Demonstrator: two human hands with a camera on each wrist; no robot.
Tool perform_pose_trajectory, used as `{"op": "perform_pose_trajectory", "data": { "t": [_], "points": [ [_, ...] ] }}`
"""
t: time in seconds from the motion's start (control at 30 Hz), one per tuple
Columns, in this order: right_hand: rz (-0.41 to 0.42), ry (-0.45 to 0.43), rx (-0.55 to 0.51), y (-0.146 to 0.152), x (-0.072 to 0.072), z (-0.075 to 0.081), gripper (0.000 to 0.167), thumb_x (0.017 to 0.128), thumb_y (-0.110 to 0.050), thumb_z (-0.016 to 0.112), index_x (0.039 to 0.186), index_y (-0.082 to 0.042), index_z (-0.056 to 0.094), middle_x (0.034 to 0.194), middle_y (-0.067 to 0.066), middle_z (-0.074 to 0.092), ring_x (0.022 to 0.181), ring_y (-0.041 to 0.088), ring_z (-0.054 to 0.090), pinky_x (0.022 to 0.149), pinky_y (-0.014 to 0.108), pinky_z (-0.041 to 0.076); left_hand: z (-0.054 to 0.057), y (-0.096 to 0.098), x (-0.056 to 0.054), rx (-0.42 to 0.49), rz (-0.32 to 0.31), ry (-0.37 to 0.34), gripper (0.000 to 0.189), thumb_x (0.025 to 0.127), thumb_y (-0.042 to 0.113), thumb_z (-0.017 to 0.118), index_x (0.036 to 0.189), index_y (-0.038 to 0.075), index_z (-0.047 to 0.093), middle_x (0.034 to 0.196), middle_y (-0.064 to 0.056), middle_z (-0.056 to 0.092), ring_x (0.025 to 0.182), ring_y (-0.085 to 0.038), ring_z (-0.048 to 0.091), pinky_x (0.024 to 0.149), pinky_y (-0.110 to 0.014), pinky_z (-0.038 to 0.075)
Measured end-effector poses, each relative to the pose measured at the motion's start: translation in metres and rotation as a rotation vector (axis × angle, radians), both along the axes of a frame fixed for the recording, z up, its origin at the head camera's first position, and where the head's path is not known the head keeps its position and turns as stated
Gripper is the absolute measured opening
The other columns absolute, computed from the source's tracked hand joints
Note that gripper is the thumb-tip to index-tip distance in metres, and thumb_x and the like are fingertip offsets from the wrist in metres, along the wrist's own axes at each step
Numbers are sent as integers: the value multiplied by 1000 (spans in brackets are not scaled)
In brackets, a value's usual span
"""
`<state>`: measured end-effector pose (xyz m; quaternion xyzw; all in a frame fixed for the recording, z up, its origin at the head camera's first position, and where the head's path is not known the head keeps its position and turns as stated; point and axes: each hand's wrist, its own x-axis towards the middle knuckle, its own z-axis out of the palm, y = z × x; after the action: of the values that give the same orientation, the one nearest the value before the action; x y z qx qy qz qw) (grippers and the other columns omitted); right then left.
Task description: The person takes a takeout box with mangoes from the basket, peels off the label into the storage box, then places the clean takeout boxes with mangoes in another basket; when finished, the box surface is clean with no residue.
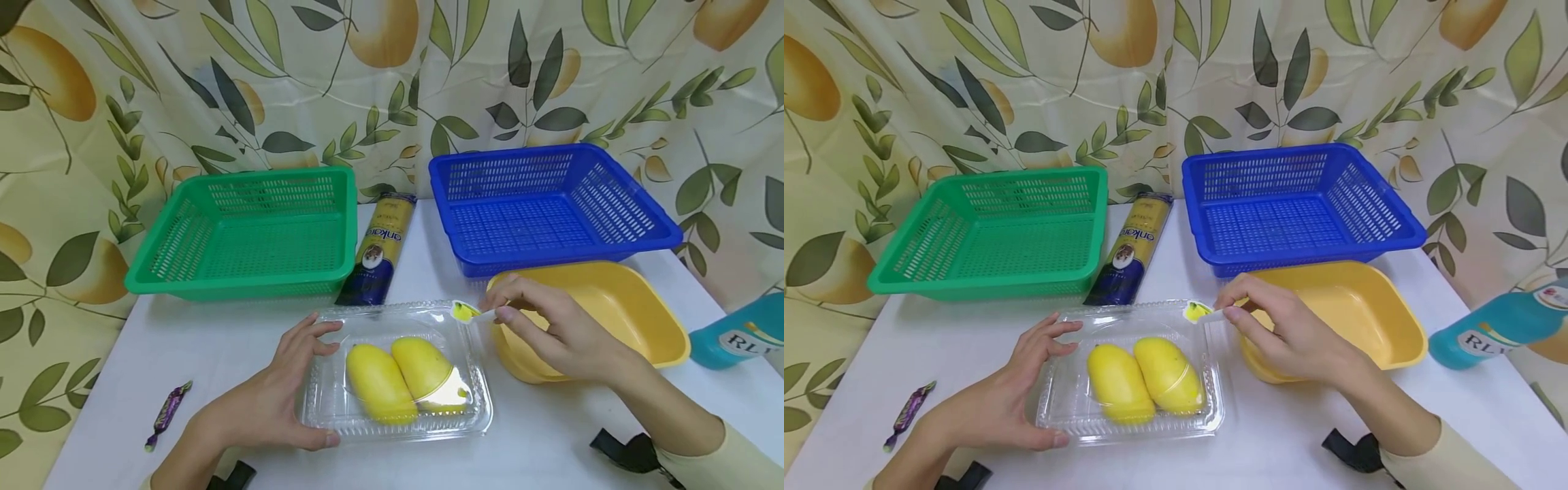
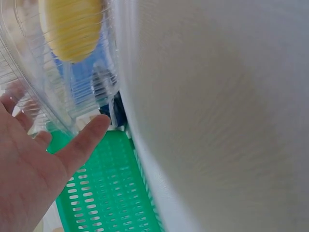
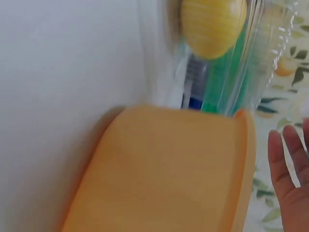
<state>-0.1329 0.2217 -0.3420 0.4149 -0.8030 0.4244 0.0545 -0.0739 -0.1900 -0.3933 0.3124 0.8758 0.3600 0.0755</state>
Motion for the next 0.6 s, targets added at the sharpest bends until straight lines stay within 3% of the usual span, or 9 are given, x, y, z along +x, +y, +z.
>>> {"op": "perform_pose_trajectory", "data": {
  "t": [0.27,0.47,0.6],
  "points": [
    [-130,77,3,48,12,-5,33,91,22,56,109,-5,64,110,-6,68,91,6,66,85,13,55,0,3,1,10,-12,-26,85,74,55,88,134,16,41,167,7,16,158,-36,-2,114,-77,21],
    [-242,60,17,77,13,-11,36,88,26,56,107,-3,64,105,-4,67,91,6,64,83,11,53,4,1,0,-9,-7,-14,85,74,57,87,132,16,42,167,7,16,158,-37,0,114,-76,22],
    [-271,62,53,87,11,-16,39,87,26,59,107,-6,66,102,-2,68,90,5,64,83,10,52,5,-1,0,-22,-12,-9,84,76,60,85,134,17,41,167,6,16,158,-38,1,115,-75,23]
  ]
}}
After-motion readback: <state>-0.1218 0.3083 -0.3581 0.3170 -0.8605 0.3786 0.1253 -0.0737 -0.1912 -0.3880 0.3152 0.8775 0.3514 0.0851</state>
